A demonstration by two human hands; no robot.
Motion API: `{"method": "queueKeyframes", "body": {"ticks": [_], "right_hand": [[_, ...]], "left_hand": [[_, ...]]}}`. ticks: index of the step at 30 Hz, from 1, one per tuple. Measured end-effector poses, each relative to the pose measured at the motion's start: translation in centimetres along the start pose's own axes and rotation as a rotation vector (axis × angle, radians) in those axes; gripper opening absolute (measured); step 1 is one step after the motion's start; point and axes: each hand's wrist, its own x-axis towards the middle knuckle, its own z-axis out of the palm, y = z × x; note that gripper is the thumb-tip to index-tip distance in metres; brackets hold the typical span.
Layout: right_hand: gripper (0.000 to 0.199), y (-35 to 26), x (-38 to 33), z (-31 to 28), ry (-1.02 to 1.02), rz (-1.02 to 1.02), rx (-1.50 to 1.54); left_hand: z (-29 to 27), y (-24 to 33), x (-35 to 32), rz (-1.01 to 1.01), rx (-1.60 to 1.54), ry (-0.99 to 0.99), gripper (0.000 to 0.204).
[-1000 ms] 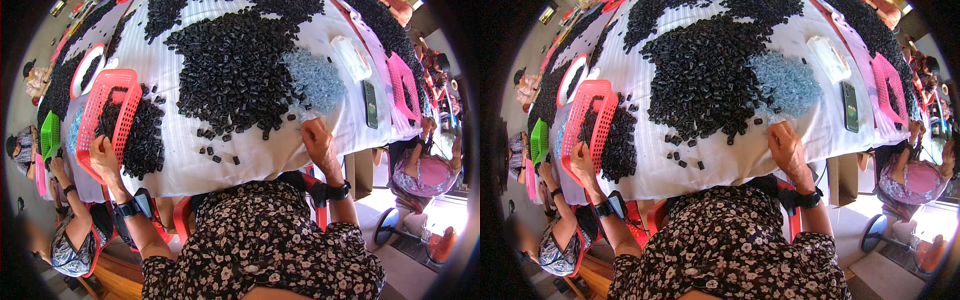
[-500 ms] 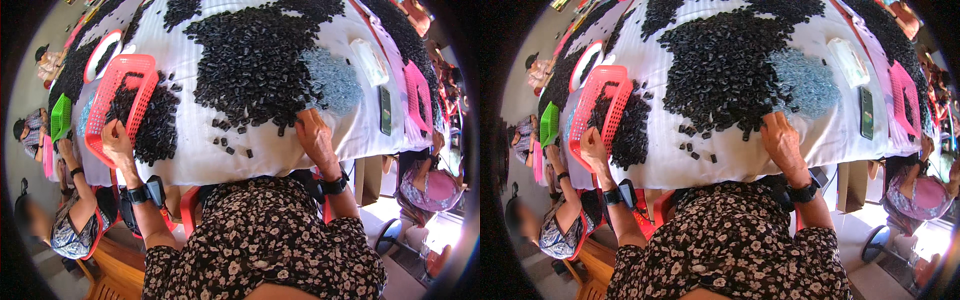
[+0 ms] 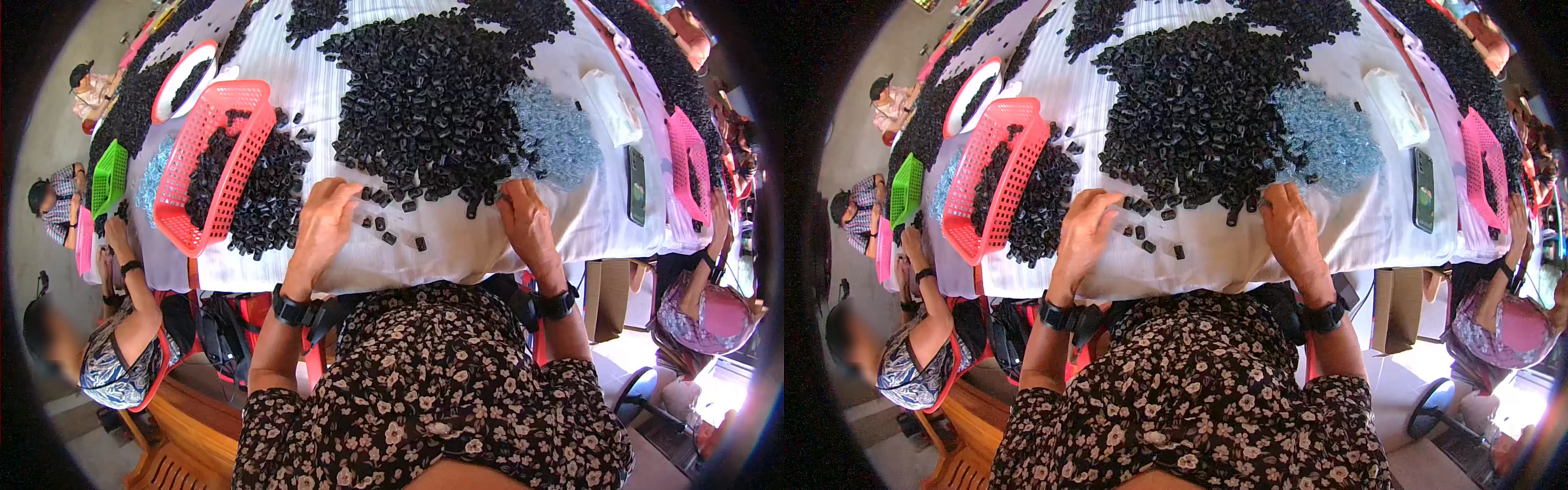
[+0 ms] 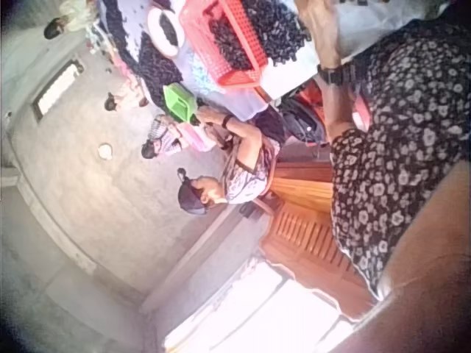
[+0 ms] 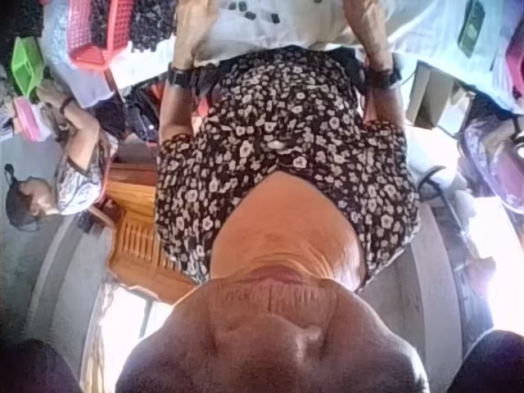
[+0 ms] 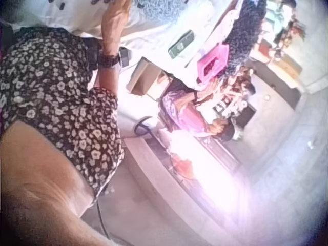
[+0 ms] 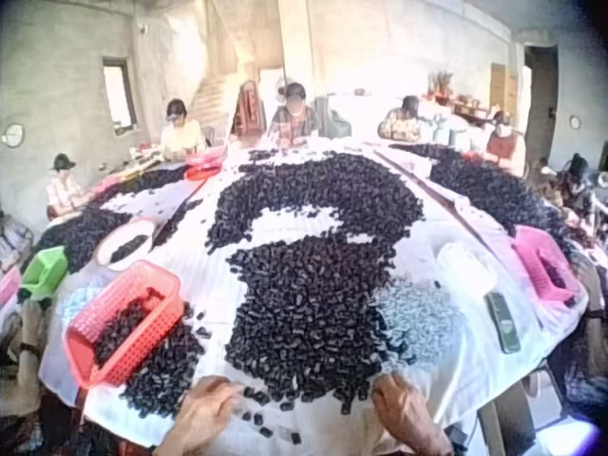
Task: The worker inspects, handles, and sorts small black plastic shoe components on an assembly table.
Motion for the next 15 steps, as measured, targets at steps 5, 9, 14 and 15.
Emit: {"method": "queueKeyframes", "body": {"ticks": [5, 9, 14, 15], "right_hand": [[0.013, 0.2, -0.2, 0.2, 0.009, 0.044, -0.057], [0.011, -0.2, -0.4, 0.0, 0.093, 0.040, 0.059], [0.008, -1.9, -0.1, -1.3, 0.108, 0.116, 0.233], [0.007, -2.3, 0.2, -1.4, 0.088, 0.060, 0.265]], "left_hand": [[1.3, 0.1, 1.0, 0.001, 0.074, -0.117, 0.022], [1.4, -0.6, 0.4, -0.036, 0.001, -0.049, 0.019], [0.1, 0.7, 0.1, -0.268, -0.580, -0.021, 0.016], [-0.3, 1.1, 0.1, -0.361, -0.830, -0.030, 0.016]]}}
